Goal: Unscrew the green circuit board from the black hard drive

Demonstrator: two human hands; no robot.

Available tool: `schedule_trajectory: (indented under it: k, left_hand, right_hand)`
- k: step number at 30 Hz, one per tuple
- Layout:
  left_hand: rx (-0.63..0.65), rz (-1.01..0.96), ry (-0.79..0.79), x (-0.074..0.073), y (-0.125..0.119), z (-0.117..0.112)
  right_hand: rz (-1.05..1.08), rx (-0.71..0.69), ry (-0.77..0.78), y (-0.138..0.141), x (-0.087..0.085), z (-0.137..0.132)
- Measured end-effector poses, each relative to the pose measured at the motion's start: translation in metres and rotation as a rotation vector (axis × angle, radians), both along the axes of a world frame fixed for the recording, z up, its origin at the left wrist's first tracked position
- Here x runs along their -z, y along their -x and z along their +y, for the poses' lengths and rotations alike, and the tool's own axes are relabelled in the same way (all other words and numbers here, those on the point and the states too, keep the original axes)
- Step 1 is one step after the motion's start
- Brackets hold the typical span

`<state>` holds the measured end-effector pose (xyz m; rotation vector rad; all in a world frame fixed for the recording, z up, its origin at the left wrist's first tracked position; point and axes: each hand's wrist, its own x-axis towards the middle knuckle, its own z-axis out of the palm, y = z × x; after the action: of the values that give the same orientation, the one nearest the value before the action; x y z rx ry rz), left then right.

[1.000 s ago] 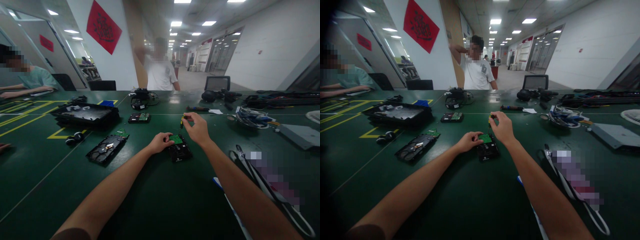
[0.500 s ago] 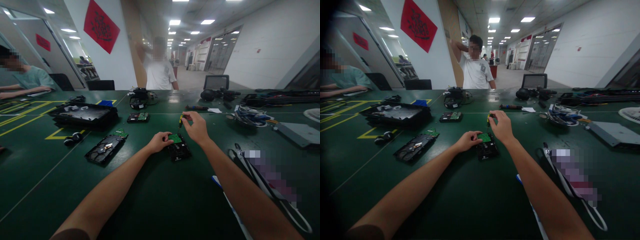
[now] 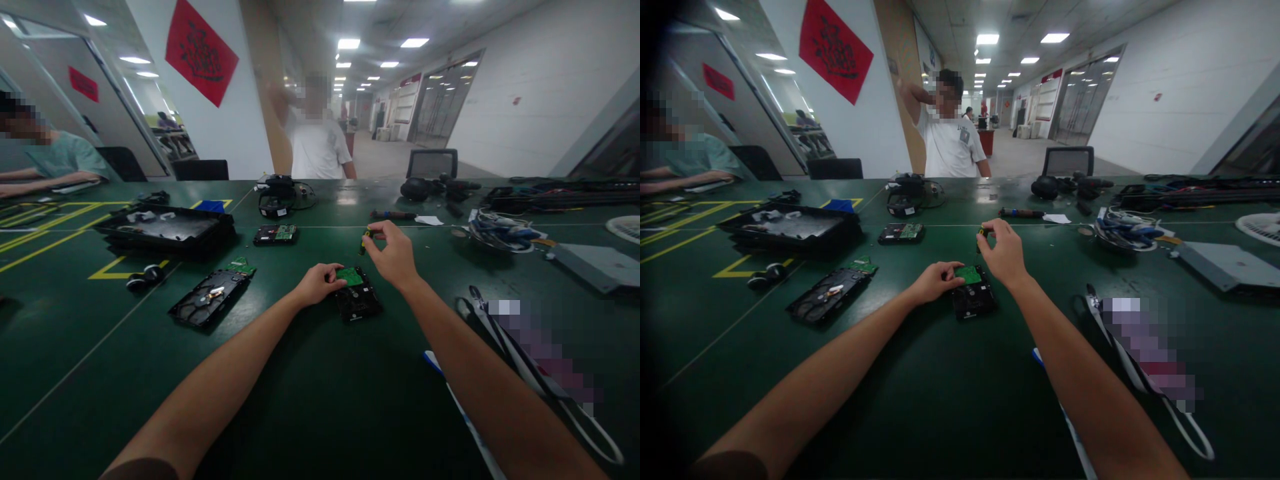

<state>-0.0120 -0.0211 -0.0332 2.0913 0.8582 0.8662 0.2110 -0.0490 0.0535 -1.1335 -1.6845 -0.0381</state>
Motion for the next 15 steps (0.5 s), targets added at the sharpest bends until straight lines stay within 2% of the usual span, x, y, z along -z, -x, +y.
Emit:
schedule_trajectory:
  k: [3, 9, 15]
  left_hand:
    - [-0.002, -0.006, -0.013, 0.0016, 0.0003, 0.0008]
    - [0.005, -0.001, -0.001, 0.0014, 0.0006, 0.0007]
    - [0.010, 0.001, 0.004, 0.0004, 0.0004, 0.0002]
  right_hand:
    - [0.046, -0.001, 0.031, -0.0005, 0.0005, 0.0006]
    - [-0.034, -0.018, 0.004, -0.0016, -0.0006, -0.0002]
    - [0.007, 0.004, 0.022, -0.0008, -0.0002, -0.0007]
